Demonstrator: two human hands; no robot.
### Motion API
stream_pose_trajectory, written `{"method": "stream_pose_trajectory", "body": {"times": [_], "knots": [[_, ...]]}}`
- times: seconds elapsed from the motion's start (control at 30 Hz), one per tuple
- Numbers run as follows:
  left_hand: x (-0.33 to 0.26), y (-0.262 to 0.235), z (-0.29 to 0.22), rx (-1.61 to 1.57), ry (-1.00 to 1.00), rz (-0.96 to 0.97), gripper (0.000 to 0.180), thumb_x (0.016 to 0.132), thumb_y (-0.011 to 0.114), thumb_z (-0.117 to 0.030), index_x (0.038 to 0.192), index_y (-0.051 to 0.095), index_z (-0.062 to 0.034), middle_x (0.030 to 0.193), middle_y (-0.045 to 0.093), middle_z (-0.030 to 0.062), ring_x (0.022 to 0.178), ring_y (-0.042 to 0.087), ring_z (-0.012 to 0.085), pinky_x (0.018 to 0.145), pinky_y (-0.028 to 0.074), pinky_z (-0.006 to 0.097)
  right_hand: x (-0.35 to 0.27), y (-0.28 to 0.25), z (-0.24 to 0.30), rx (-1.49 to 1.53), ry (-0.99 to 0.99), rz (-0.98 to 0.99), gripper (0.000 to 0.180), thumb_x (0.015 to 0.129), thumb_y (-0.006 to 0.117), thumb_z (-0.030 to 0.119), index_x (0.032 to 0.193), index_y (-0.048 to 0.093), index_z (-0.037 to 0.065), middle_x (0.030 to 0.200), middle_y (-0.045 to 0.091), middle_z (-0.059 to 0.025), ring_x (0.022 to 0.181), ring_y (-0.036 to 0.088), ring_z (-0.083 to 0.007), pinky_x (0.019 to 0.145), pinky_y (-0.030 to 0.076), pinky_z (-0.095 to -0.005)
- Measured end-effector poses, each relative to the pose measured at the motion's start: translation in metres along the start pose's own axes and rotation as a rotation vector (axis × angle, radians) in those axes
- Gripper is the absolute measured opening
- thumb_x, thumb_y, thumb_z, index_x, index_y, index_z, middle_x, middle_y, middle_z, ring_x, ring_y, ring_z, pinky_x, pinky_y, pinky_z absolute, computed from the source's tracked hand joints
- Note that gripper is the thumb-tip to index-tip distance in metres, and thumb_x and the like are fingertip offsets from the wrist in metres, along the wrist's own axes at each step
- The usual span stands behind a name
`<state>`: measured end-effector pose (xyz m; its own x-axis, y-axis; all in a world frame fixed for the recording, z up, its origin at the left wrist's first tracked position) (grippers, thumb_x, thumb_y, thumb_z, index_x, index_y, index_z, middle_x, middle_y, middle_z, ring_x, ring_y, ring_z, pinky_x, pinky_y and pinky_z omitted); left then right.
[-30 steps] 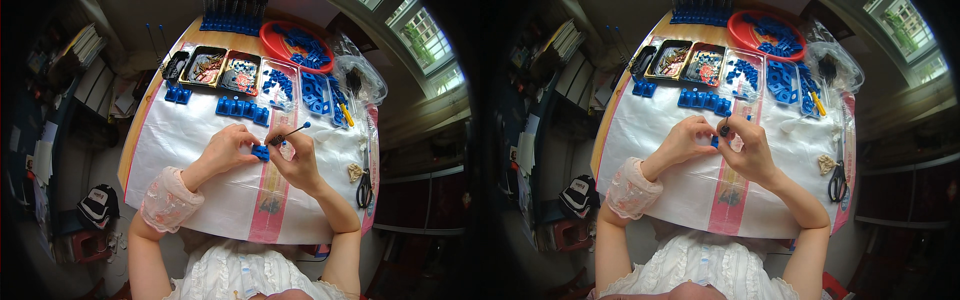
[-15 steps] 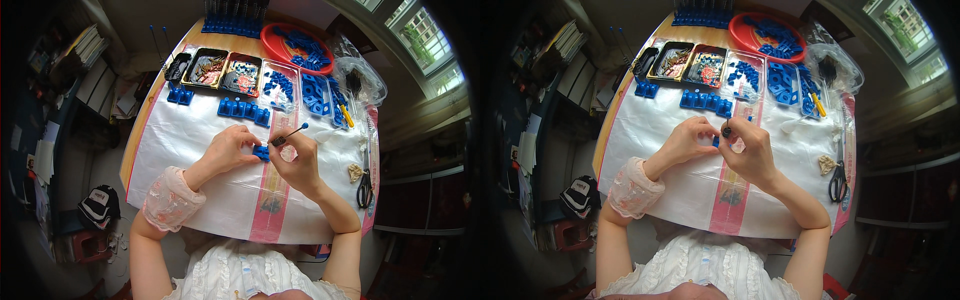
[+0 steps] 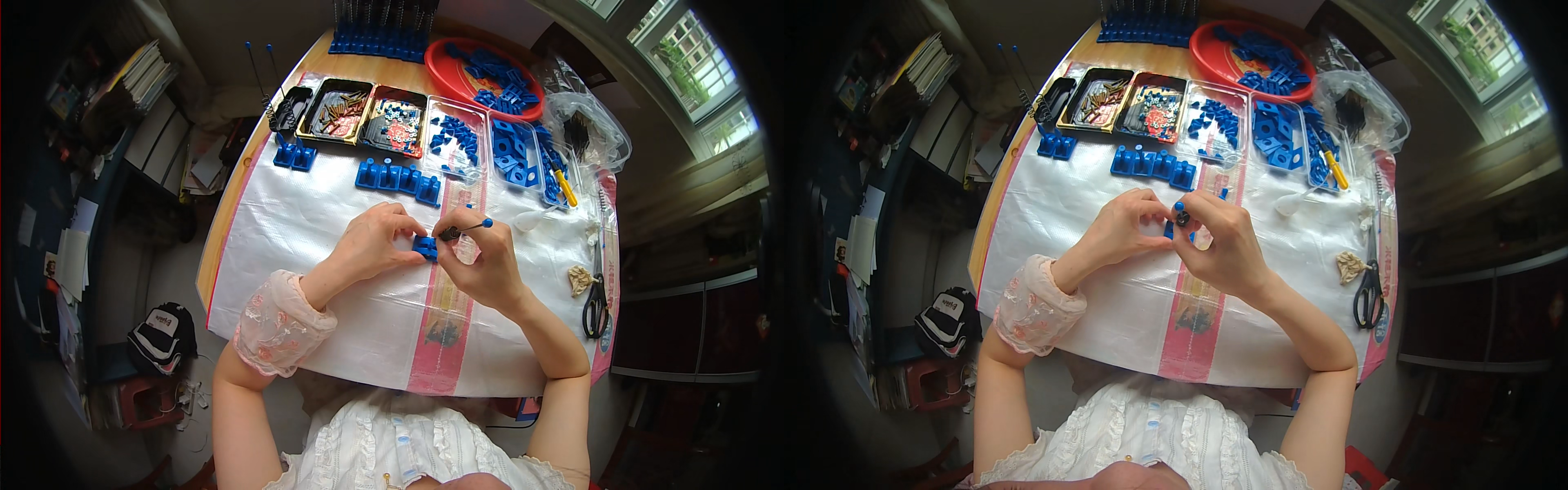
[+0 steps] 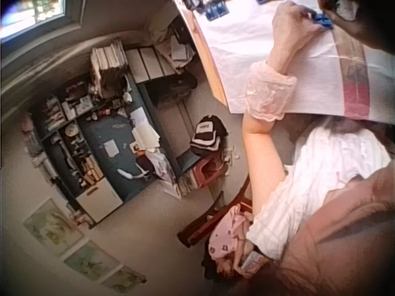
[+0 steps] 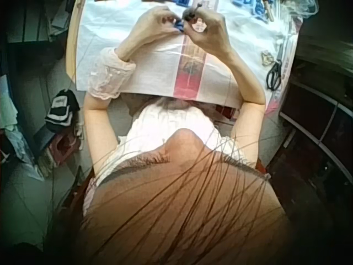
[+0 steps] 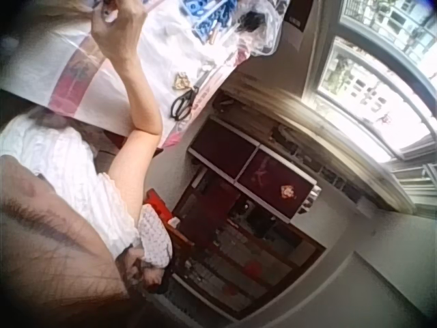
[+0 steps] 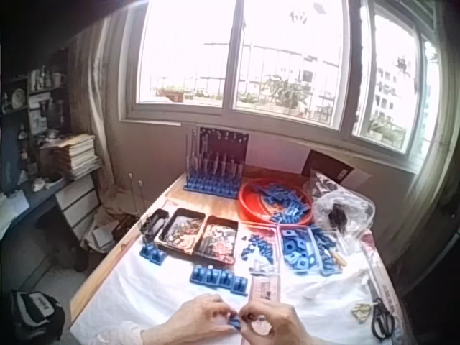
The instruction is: Assembling small blue plastic components and metal springs on a workbench.
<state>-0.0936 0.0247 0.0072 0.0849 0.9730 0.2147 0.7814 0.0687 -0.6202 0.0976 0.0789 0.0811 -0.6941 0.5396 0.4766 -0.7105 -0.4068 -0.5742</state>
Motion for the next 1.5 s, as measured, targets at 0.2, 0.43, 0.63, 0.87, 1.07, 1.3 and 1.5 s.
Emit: {"method": "stream_pose_trajectory", "body": {"times": [0.2, 0.43, 0.63, 0.87, 1.07, 1.3, 1.5], "knots": [[0.0006, -0.0011, -0.0020, -0.008, -0.046, 0.022, 0.036, 0.077, 0.093, -0.028, 0.106, 0.082, -0.0124, 0.094, 0.070, 0.0050, 0.093, 0.068, 0.0237, 0.085, 0.055, 0.038, 0.0006, 0.0009, -0.0015, 0.025, 0.016, -0.007, 0.015, 0.082, 0.073, -0.006, 0.092, 0.063, -0.001, 0.083, 0.067, -0.0125, 0.073, 0.070, -0.0253, 0.067, 0.053, -0.0357], [0.0012, -0.0012, -0.0021, -0.028, -0.037, 0.020, 0.035, 0.078, 0.093, -0.031, 0.105, 0.082, -0.0118, 0.094, 0.070, 0.0053, 0.093, 0.068, 0.0242, 0.086, 0.055, 0.038, 0.0011, -0.0003, -0.0008, 0.022, 0.014, -0.003, 0.015, 0.081, 0.073, -0.006, 0.092, 0.064, -0.001, 0.083, 0.067, -0.0118, 0.072, 0.069, -0.0251, 0.067, 0.053, -0.0354], [0.0007, -0.0004, -0.0008, -0.023, -0.030, 0.018, 0.035, 0.078, 0.093, -0.031, 0.105, 0.082, -0.0115, 0.094, 0.071, 0.0055, 0.095, 0.068, 0.0250, 0.087, 0.055, 0.038, -0.0001, 0.0014, -0.0055, 0.014, 0.011, -0.005, 0.016, 0.081, 0.073, -0.006, 0.094, 0.066, -0.001, 0.083, 0.067, -0.0113, 0.072, 0.069, -0.0244, 0.067, 0.053, -0.0351], [0.0003, -0.0009, 0.0001, -0.012, -0.023, 0.014, 0.035, 0.078, 0.093, -0.032, 0.105, 0.082, -0.0114, 0.095, 0.071, 0.0052, 0.096, 0.068, 0.0246, 0.088, 0.055, 0.038, 0.0007, 0.0033, -0.0072, 0.043, 0.041, -0.006, 0.015, 0.082, 0.074, -0.006, 0.094, 0.067, -0.001, 0.081, 0.068, -0.0102, 0.072, 0.070, -0.0220, 0.067, 0.054, -0.0333], [-0.0002, -0.0011, -0.0012, -0.024, -0.007, 0.006, 0.037, 0.076, 0.094, -0.023, 0.108, 0.082, -0.0102, 0.095, 0.071, 0.0059, 0.093, 0.068, 0.0244, 0.084, 0.055, 0.037, 0.0027, -0.0026, -0.0045, 0.059, 0.056, -0.029, 0.013, 0.083, 0.074, -0.006, 0.092, 0.066, 0.000, 0.081, 0.069, -0.0087, 0.071, 0.069, -0.0188, 0.068, 0.054, -0.0316], [0.0002, -0.0010, -0.0007, -0.012, -0.010, 0.014, 0.038, 0.075, 0.095, -0.022, 0.109, 0.082, -0.0108, 0.096, 0.071, 0.0055, 0.092, 0.068, 0.0239, 0.083, 0.055, 0.037, 0.0032, -0.0037, -0.0030, 0.056, 0.061, -0.044, 0.013, 0.083, 0.074, -0.005, 0.092, 0.066, 0.000, 0.080, 0.071, -0.0076, 0.071, 0.070, -0.0169, 0.068, 0.055, -0.0301], [-0.0006, -0.0007, -0.0026, -0.025, -0.028, 0.003, 0.037, 0.076, 0.094, -0.023, 0.109, 0.082, -0.0116, 0.095, 0.071, 0.0058, 0.091, 0.067, 0.0237, 0.083, 0.055, 0.037, 0.0033, -0.0067, 0.0013, 0.042, 0.079, -0.046, 0.011, 0.083, 0.071, -0.008, 0.092, 0.071, -0.002, 0.081, 0.073, -0.0075, 0.076, 0.073, -0.0138, 0.073, 0.056, -0.0277]]}}
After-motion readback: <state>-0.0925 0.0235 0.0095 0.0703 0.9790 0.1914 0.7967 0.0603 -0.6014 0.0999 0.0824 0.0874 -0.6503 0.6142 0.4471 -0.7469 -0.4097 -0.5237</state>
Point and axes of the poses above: each hand's wrist, its own x-axis towards the middle knuckle, its own y-axis out of the palm, z = x × y, the point moved 2 cm from there along x, towards the middle knuckle
